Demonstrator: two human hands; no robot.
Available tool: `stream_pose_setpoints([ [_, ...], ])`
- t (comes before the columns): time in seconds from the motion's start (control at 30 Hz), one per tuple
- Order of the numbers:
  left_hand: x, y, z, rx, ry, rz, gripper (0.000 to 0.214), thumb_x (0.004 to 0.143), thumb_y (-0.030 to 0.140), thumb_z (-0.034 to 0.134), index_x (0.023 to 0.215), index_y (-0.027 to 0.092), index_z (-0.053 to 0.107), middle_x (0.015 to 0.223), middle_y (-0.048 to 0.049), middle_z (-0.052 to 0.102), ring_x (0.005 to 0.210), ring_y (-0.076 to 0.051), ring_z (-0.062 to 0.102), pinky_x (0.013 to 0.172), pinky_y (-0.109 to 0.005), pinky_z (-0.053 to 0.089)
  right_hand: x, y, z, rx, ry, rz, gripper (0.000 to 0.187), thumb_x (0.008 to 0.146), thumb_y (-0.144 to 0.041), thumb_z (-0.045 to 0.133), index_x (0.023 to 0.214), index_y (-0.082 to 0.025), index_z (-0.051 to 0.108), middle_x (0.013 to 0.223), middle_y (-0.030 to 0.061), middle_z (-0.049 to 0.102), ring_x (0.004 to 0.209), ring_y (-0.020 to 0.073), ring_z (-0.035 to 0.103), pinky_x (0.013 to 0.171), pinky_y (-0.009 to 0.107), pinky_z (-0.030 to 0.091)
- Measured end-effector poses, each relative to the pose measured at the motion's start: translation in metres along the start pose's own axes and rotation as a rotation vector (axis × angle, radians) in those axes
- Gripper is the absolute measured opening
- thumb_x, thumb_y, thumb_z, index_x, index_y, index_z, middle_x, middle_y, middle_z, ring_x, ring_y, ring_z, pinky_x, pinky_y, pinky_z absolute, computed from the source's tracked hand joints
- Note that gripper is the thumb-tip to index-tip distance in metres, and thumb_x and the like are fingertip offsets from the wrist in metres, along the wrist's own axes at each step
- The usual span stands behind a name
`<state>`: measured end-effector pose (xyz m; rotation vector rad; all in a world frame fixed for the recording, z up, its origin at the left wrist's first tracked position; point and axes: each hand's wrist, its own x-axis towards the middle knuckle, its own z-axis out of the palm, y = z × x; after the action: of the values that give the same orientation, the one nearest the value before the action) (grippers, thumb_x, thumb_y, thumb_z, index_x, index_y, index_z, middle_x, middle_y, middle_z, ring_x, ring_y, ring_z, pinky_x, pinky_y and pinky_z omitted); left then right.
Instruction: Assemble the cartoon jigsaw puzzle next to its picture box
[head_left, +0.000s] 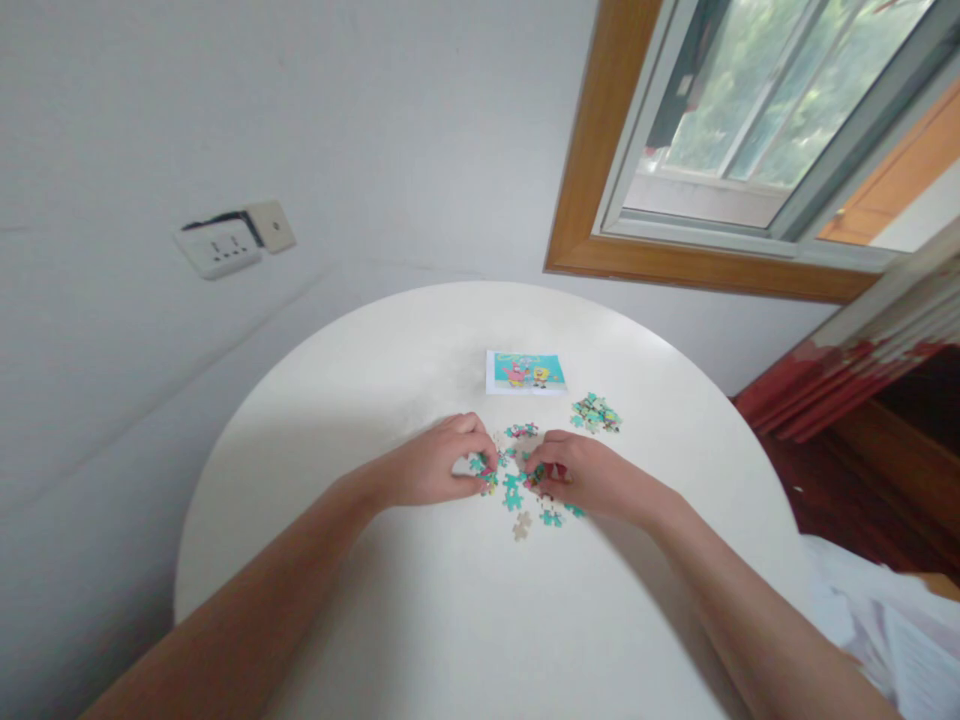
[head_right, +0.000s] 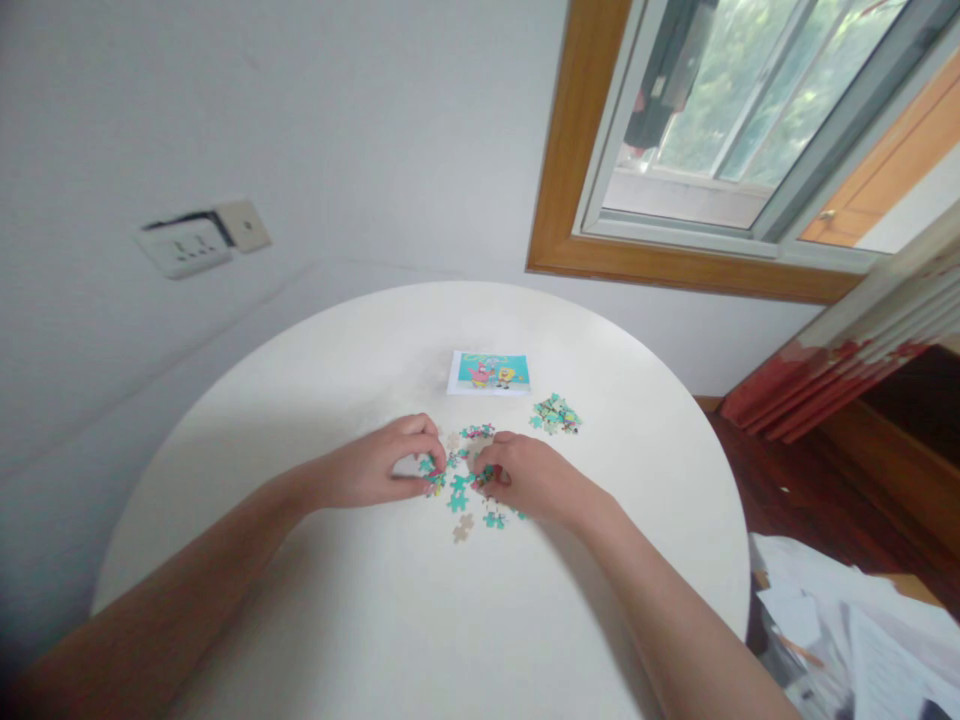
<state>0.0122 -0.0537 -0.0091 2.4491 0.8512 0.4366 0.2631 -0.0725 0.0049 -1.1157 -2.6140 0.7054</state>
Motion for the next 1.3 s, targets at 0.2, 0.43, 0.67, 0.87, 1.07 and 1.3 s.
stream_pose_setpoints([
  [0.2, 0.002, -0.002, 0.003, -0.004, 0.057, -0.008, 0.013, 0.086, 0.027, 0.056, 0.096, 0.021, 0.063, 0.096, -0.0031, 0.055, 0.091, -0.016, 0.054, 0.084, -0.026, 0.042, 0.0, -0.001, 0.004, 0.003, 0.046, 0.02, 0.02, 0.083, -0.025, 0.062, 0.102, -0.02, 0.067, 0.09, 0.0049, 0.059, 0.07, 0.0121, 0.056, 0.07, 0.024, 0.044],
  [0.43, 0.004, -0.004, 0.005, 0.021, 0.101, -0.032, 0.014, 0.087, 0.028, 0.056, 0.096, 0.02, 0.062, 0.093, -0.003, 0.054, 0.084, -0.015, 0.053, 0.076, -0.024, 0.043, 0.008, -0.014, 0.01, -0.127, 0.055, -0.004, 0.022, 0.083, -0.021, 0.06, 0.103, -0.02, 0.07, 0.091, 0.0068, 0.06, 0.082, 0.0158, 0.058, 0.074, 0.025, 0.043],
  [0.67, 0.005, -0.005, 0.005, 0.029, 0.156, -0.06, 0.017, 0.089, 0.021, 0.046, 0.098, 0.019, 0.061, 0.095, -0.0039, 0.054, 0.079, -0.013, 0.054, 0.072, -0.024, 0.045, 0.01, -0.023, 0.018, -0.191, 0.049, 0.056, 0.025, 0.08, -0.009, 0.054, 0.094, -0.021, 0.07, 0.089, 0.0051, 0.061, 0.081, 0.0152, 0.058, 0.074, 0.025, 0.041],
  [0.87, 0.006, -0.004, 0.004, 0.003, 0.174, -0.084, 0.017, 0.089, 0.024, 0.048, 0.097, 0.019, 0.062, 0.095, -0.0049, 0.055, 0.079, -0.014, 0.055, 0.072, -0.025, 0.047, 0.011, -0.019, 0.023, -0.016, 0.09, 0.09, 0.023, 0.078, -0.009, 0.056, 0.096, -0.018, 0.066, 0.091, 0.0042, 0.057, 0.071, 0.011, 0.055, 0.07, 0.022, 0.042],
  [1.07, 0.006, -0.006, 0.005, 0.011, 0.172, -0.074, 0.017, 0.088, 0.021, 0.048, 0.098, 0.019, 0.062, 0.096, -0.005, 0.055, 0.082, -0.015, 0.056, 0.074, -0.024, 0.046, 0.012, -0.019, 0.019, 0.134, 0.088, 0.11, 0.02, 0.073, -0.005, 0.057, 0.088, -0.016, 0.064, 0.088, 0.0029, 0.053, 0.065, 0.0086, 0.05, 0.066, 0.021, 0.041],
  [1.3, 0.006, -0.005, 0.005, 0.01, 0.159, -0.086, 0.016, 0.088, 0.02, 0.049, 0.098, 0.018, 0.061, 0.097, -0.0045, 0.054, 0.079, -0.014, 0.056, 0.073, -0.024, 0.046, 0.013, -0.013, 0.018, 0.19, 0.108, 0.055, 0.012, 0.075, -0.009, 0.059, 0.081, -0.017, 0.066, 0.084, 0.0029, 0.057, 0.074, 0.0118, 0.054, 0.069, 0.022, 0.042],
])
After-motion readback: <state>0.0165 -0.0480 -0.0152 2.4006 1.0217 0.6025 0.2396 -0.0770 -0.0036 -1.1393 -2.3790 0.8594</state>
